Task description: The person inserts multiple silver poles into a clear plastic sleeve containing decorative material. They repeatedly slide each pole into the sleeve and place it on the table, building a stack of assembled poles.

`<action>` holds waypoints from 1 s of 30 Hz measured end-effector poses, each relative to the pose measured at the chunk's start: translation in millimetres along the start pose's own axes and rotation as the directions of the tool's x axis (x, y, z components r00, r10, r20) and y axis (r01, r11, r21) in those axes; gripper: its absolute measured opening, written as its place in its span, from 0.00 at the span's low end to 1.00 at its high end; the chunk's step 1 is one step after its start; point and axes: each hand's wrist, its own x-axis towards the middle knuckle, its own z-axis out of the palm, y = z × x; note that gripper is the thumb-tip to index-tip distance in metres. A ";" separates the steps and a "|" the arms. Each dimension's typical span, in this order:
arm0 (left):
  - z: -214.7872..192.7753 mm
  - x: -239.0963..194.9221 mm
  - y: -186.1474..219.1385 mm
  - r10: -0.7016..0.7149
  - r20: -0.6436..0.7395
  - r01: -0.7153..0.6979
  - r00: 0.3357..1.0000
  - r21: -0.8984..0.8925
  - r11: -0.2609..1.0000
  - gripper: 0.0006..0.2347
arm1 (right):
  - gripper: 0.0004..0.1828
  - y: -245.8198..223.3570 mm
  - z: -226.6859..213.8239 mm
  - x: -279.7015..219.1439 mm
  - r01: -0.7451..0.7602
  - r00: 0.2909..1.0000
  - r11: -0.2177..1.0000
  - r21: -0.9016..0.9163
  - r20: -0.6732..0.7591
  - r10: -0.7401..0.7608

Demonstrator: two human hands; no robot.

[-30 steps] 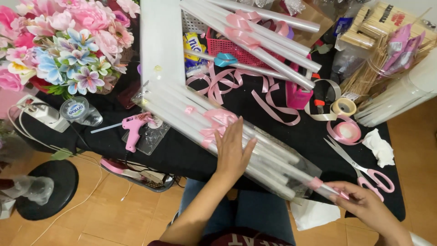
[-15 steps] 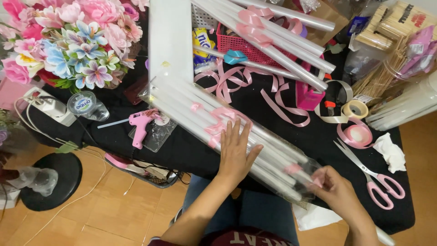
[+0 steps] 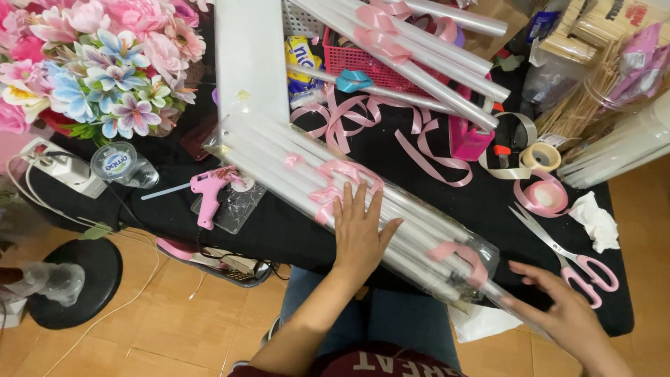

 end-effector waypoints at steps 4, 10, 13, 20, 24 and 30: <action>3.2 -1.1 0.9 0.013 -0.014 -0.013 1.000 0.026 1.000 0.28 | 0.42 28.3 -14.3 -27.8 -0.216 0.974 0.973 -0.079 -0.086 0.209; 14.8 -12.2 46.7 0.152 -0.009 -0.152 0.988 -0.062 0.986 0.36 | 0.27 50.6 10.3 -39.8 -0.261 0.935 0.877 0.403 -0.120 0.333; 3.7 -21.2 93.8 0.181 0.555 -0.081 0.812 -0.201 0.976 0.43 | 0.24 68.2 25.5 -32.5 -0.027 0.953 0.851 0.524 -0.243 0.180; 64.5 -59.2 105.0 0.438 0.047 -0.429 0.898 -0.126 0.894 0.35 | 0.35 74.3 10.3 -54.9 -0.076 0.946 0.991 0.107 -0.307 0.106; 76.3 -60.6 105.6 0.450 -0.094 -0.455 0.888 -0.041 0.890 0.26 | 0.27 154.8 22.9 -36.3 0.028 0.926 0.999 -0.015 -0.377 -0.032; 70.7 -58.9 105.5 0.500 -0.142 -0.513 0.854 -0.074 0.855 0.14 | 0.20 86.2 26.3 -31.7 0.046 0.905 0.999 -0.008 -0.424 -0.045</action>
